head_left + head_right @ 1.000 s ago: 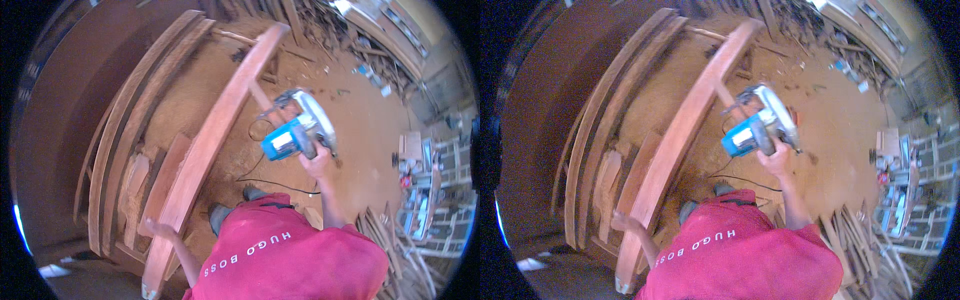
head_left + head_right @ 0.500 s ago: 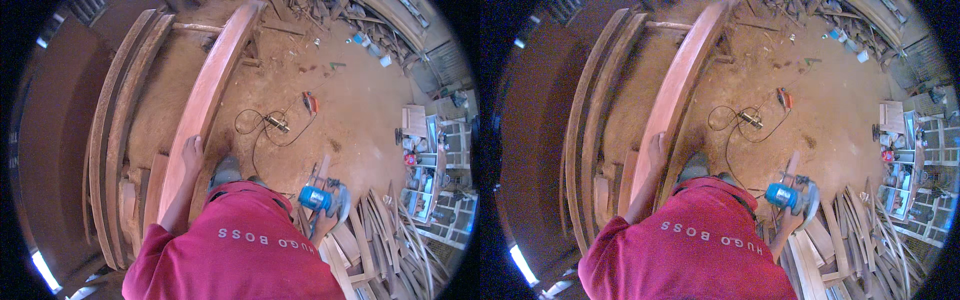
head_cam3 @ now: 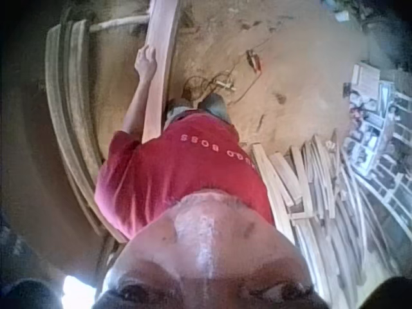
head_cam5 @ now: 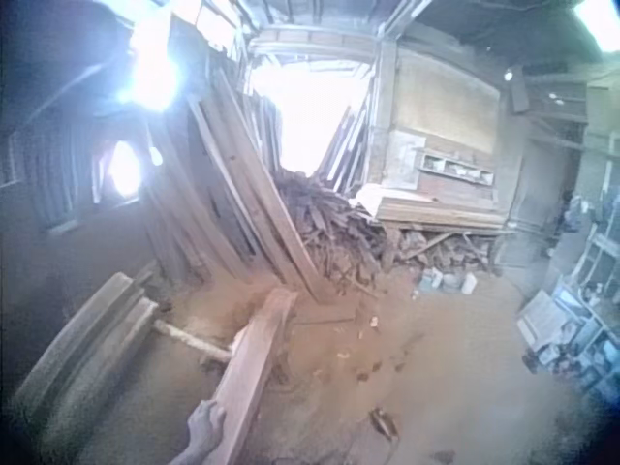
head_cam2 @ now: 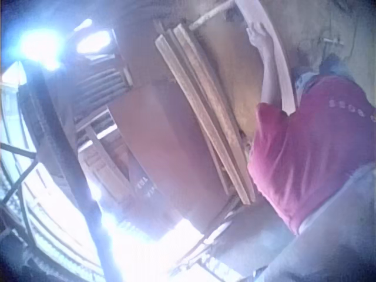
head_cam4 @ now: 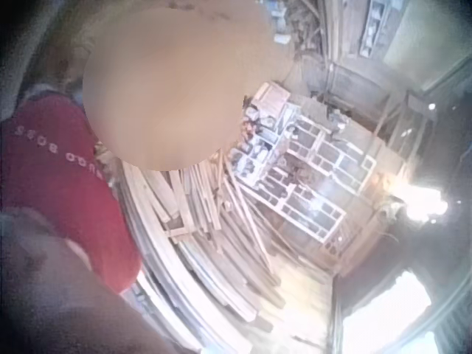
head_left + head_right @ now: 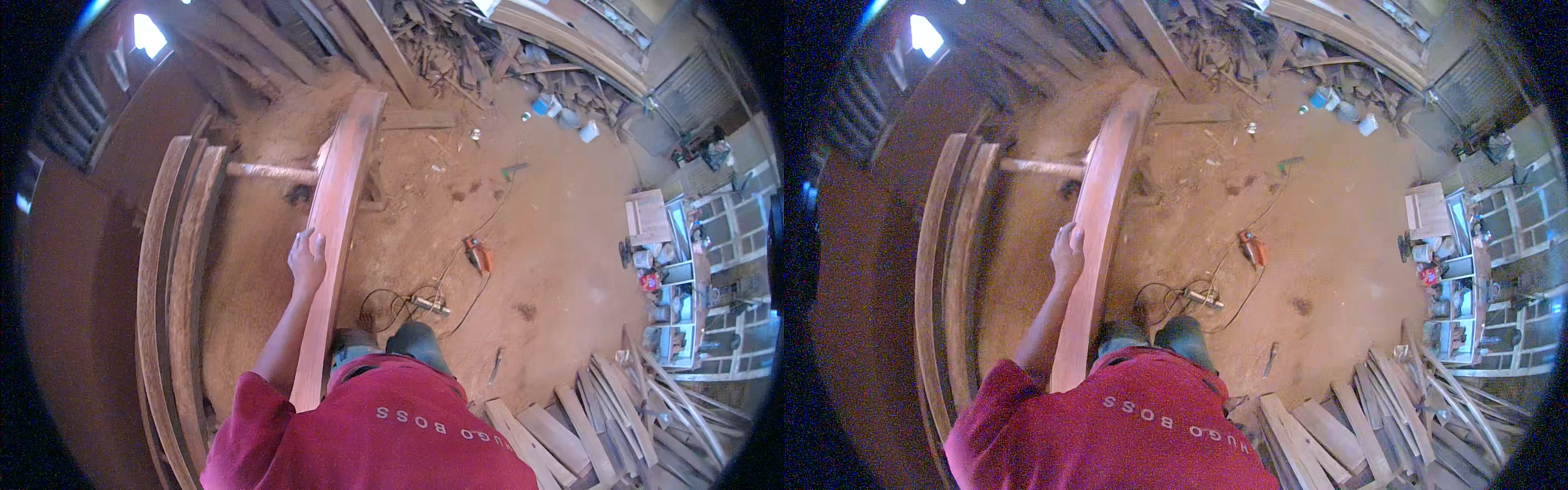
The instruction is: The person uses an electric hand planer to smooth the edge of a long wooden beam and subsequently uses a circular saw to cut another piece of wood to length.
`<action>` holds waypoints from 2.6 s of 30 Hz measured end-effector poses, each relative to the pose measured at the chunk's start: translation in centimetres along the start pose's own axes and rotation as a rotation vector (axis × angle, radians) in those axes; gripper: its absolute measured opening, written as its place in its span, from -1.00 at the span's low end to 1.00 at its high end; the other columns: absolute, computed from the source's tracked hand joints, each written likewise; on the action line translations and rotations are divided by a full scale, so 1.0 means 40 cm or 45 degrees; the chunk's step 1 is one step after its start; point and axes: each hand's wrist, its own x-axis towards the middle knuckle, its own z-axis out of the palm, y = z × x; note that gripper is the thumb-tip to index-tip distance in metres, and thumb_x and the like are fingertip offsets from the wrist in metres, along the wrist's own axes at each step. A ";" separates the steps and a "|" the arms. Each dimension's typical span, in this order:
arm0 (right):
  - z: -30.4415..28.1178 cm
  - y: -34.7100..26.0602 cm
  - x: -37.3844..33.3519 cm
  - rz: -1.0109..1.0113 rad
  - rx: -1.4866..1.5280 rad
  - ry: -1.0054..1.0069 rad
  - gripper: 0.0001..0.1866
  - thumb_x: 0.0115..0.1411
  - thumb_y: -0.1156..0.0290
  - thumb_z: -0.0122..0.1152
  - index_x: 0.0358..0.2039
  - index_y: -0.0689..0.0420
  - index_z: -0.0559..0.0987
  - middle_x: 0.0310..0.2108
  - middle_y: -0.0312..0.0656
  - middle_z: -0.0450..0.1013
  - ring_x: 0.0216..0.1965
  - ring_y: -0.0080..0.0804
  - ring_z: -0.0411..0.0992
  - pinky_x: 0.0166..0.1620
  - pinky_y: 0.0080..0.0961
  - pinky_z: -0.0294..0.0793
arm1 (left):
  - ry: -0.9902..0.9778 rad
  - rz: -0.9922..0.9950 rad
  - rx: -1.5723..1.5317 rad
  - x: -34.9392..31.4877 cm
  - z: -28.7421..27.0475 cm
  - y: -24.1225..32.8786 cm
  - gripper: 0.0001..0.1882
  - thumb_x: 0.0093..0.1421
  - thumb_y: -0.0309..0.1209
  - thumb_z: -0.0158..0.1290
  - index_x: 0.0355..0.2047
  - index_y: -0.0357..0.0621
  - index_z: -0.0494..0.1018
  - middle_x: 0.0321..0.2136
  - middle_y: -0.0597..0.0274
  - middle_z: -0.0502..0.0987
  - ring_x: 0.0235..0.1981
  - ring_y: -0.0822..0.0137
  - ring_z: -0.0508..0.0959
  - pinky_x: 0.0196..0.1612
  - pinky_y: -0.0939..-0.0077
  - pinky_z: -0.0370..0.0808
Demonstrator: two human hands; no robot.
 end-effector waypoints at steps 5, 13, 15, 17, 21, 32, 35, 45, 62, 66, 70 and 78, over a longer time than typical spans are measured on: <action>0.057 -0.162 0.165 -0.103 0.010 -0.168 -0.32 0.07 0.18 0.33 0.09 0.46 0.49 -0.02 0.31 0.54 0.06 0.19 0.52 0.15 -0.09 0.44 | 0.134 0.300 0.032 0.277 0.125 0.061 -0.58 0.42 -0.13 -0.01 0.09 -0.18 0.49 0.06 -0.18 0.54 0.17 -0.22 0.47 0.22 -0.06 0.36; 0.155 -0.217 0.356 0.311 -0.069 -0.324 -0.32 0.09 0.18 0.32 0.10 0.45 0.48 -0.01 0.30 0.53 0.07 0.19 0.51 0.15 -0.09 0.45 | 0.032 0.385 0.140 0.667 0.332 0.204 -0.58 0.44 -0.14 -0.04 0.09 -0.21 0.49 0.12 -0.11 0.51 0.17 -0.13 0.47 0.24 0.03 0.35; 0.200 -0.246 0.435 0.427 -0.115 -0.368 -0.32 0.09 0.18 0.32 0.10 0.44 0.48 -0.01 0.30 0.53 0.07 0.19 0.51 0.15 -0.09 0.45 | 0.020 0.311 0.225 0.770 0.394 0.178 -0.56 0.44 -0.13 -0.04 0.11 -0.20 0.48 0.13 -0.11 0.50 0.18 -0.14 0.46 0.24 0.02 0.35; 0.249 -0.298 0.546 0.485 -0.159 -0.378 -0.32 0.10 0.18 0.32 0.11 0.44 0.48 -0.01 0.30 0.53 0.07 0.20 0.51 0.15 -0.09 0.45 | 0.031 0.237 0.411 0.872 0.456 0.143 -0.49 0.44 -0.07 -0.05 0.17 -0.22 0.45 0.15 -0.15 0.48 0.21 -0.18 0.42 0.25 -0.01 0.34; 0.344 -0.523 0.935 -0.060 0.115 -0.191 -0.33 0.10 0.25 0.38 0.18 0.31 0.45 -0.05 0.27 0.56 0.02 0.21 0.54 0.06 -0.04 0.50 | 0.046 -0.078 0.412 0.975 0.541 0.127 -0.35 0.45 0.02 -0.11 0.21 -0.38 0.38 0.22 -0.29 0.39 0.25 -0.22 0.38 0.32 0.01 0.28; 0.870 -1.285 2.095 -0.513 -0.479 -0.504 -0.08 0.20 0.19 0.30 0.45 0.10 0.02 -0.16 0.35 0.55 -0.16 0.36 0.55 -0.11 0.17 0.55 | 0.255 -0.436 0.484 0.941 0.689 -0.083 -0.33 0.46 -0.04 -0.08 0.31 -0.41 0.26 0.27 -0.31 0.34 0.29 -0.16 0.37 0.35 0.08 0.31; 1.066 -1.410 2.328 -0.799 -0.592 -0.463 -0.05 0.24 0.13 0.26 0.48 -0.02 -0.08 -0.30 0.27 0.59 -0.27 0.28 0.59 -0.24 0.16 0.58 | 0.040 -0.064 1.141 0.909 0.636 -0.095 -0.47 0.48 -0.18 -0.10 0.25 -0.40 0.31 0.30 -0.26 0.31 0.33 -0.14 0.32 0.40 0.07 0.25; 1.600 -1.603 2.475 -1.108 -1.169 -0.338 -0.48 0.36 0.31 -0.02 0.33 -0.10 0.23 -0.16 0.14 0.61 -0.17 0.06 0.64 -0.10 0.00 0.66 | 0.271 -0.517 0.795 0.893 0.673 0.022 -0.27 0.47 0.01 -0.34 0.39 -0.36 0.14 0.38 -0.13 0.24 0.40 -0.05 0.23 0.43 0.02 0.13; 2.104 -1.385 2.107 -1.326 -1.410 -0.411 -0.48 0.28 0.36 0.09 0.25 0.17 0.42 0.13 0.19 0.43 0.12 0.09 0.46 0.18 0.19 0.41 | 0.345 -0.806 0.821 0.945 0.782 -0.062 -0.37 0.43 -0.21 -0.20 0.40 -0.35 0.14 0.39 -0.09 0.24 0.41 0.06 0.23 0.41 0.15 0.18; 1.961 -1.373 1.886 -1.357 -1.471 -0.807 -0.61 0.32 0.31 0.00 0.10 0.14 0.54 0.12 0.18 0.45 0.15 0.22 0.42 0.24 0.38 0.22 | 0.413 -0.813 0.729 0.923 0.755 -0.023 -0.38 0.42 -0.25 -0.17 0.40 -0.36 0.14 0.39 -0.09 0.24 0.41 0.08 0.23 0.40 0.18 0.19; 1.649 -1.382 1.567 -1.444 -1.334 -1.411 -0.63 0.32 0.27 -0.03 0.04 0.12 0.56 0.05 0.18 0.49 0.10 0.22 0.44 0.15 0.28 0.30 | 0.458 -0.960 0.547 0.922 0.750 0.036 -0.39 0.41 -0.30 -0.15 0.39 -0.36 0.14 0.39 -0.08 0.24 0.41 0.10 0.23 0.40 0.20 0.20; 0.997 -1.199 1.328 -1.806 -1.135 -1.712 -0.71 0.23 0.26 0.14 -0.07 0.07 0.57 -0.10 0.06 0.56 -0.04 0.13 0.54 -0.02 0.08 0.54 | 0.338 -0.254 0.477 0.849 0.713 0.089 -0.26 0.26 -0.04 0.11 0.33 -0.18 0.25 0.32 -0.18 0.29 0.39 -0.17 0.19 0.41 -0.08 0.06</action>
